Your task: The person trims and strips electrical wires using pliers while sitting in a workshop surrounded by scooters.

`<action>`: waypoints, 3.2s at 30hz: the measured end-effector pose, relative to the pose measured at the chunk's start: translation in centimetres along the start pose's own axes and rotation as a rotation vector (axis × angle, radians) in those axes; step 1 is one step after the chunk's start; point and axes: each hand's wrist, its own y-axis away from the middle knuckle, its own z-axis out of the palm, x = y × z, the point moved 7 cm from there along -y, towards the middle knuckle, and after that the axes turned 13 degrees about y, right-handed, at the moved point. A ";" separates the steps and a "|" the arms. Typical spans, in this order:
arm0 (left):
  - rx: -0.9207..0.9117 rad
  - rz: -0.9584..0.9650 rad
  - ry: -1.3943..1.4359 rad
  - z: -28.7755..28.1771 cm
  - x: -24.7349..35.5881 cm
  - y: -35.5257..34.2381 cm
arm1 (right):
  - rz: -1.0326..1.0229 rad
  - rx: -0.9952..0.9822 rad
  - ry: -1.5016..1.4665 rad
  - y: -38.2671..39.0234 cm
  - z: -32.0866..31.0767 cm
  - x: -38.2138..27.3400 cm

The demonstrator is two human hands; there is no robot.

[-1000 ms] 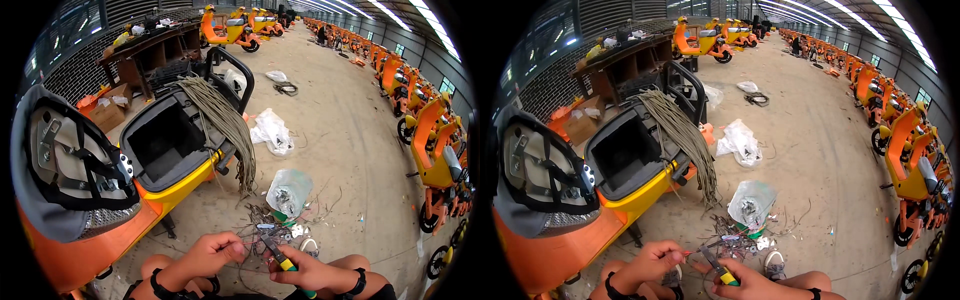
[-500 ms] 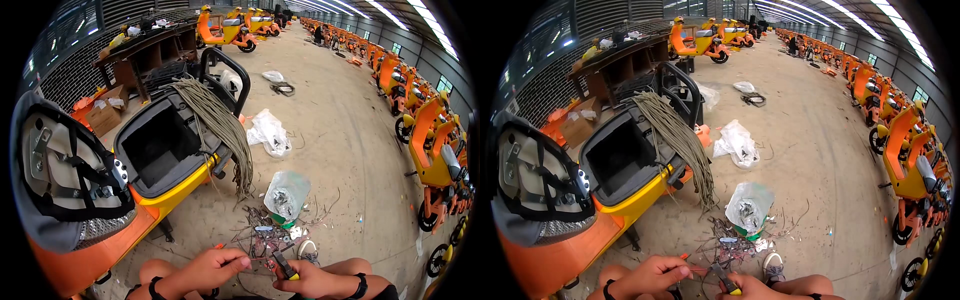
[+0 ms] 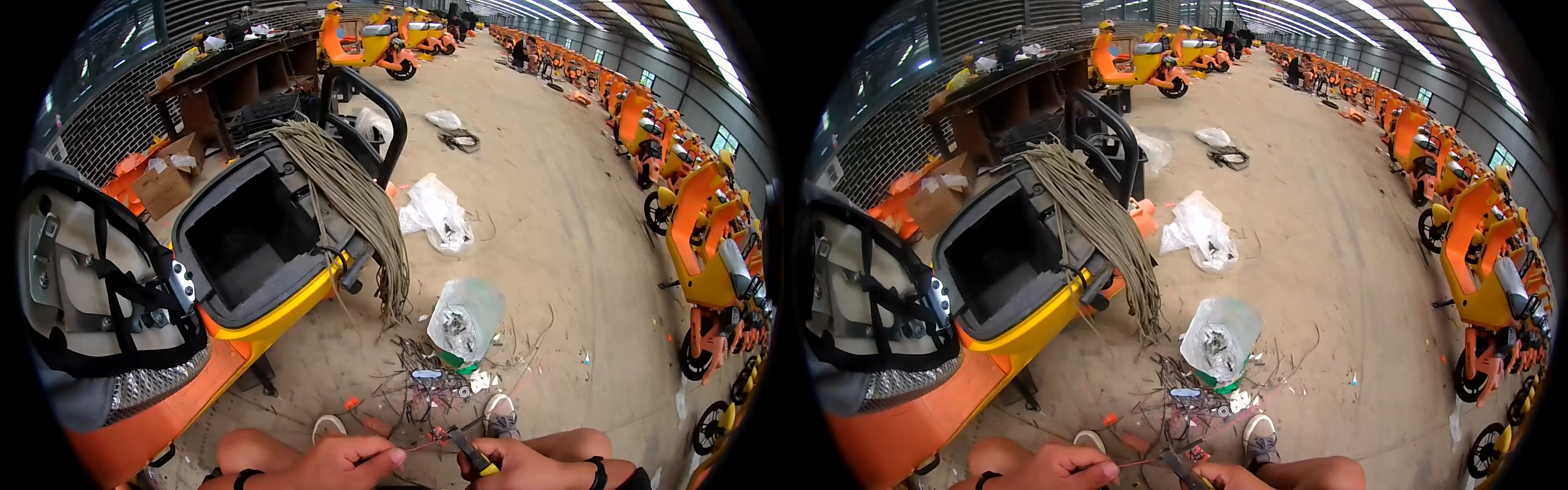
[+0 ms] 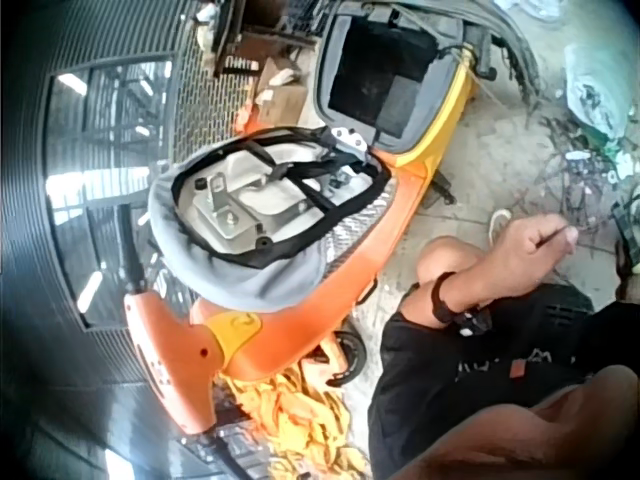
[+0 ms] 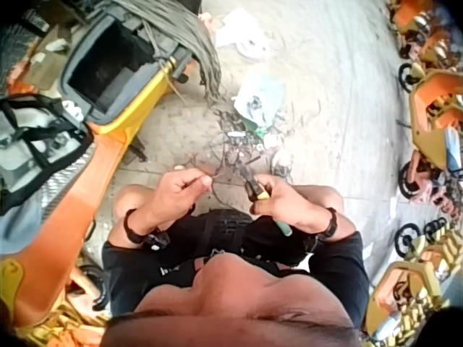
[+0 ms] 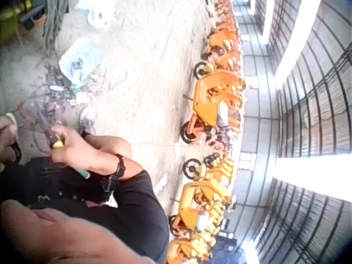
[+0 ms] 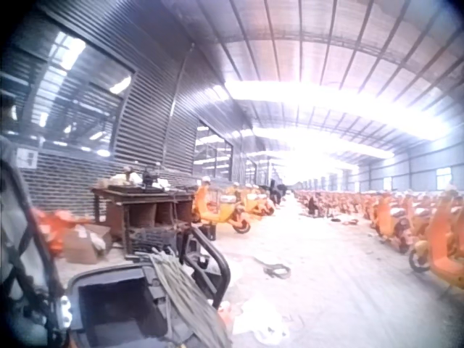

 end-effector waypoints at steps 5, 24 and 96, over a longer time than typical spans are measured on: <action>0.018 0.007 0.017 -0.2 0.7 0.4 | 0.012 -0.018 -0.010 0.0 -0.5 0.5; 0.240 -0.103 -0.002 -8.2 -1.7 4.5 | 0.049 0.216 -0.201 1.4 -8.1 2.6; 0.131 -0.149 0.337 -0.6 -4.5 -6.2 | -0.134 0.100 -0.088 -7.1 -2.0 3.7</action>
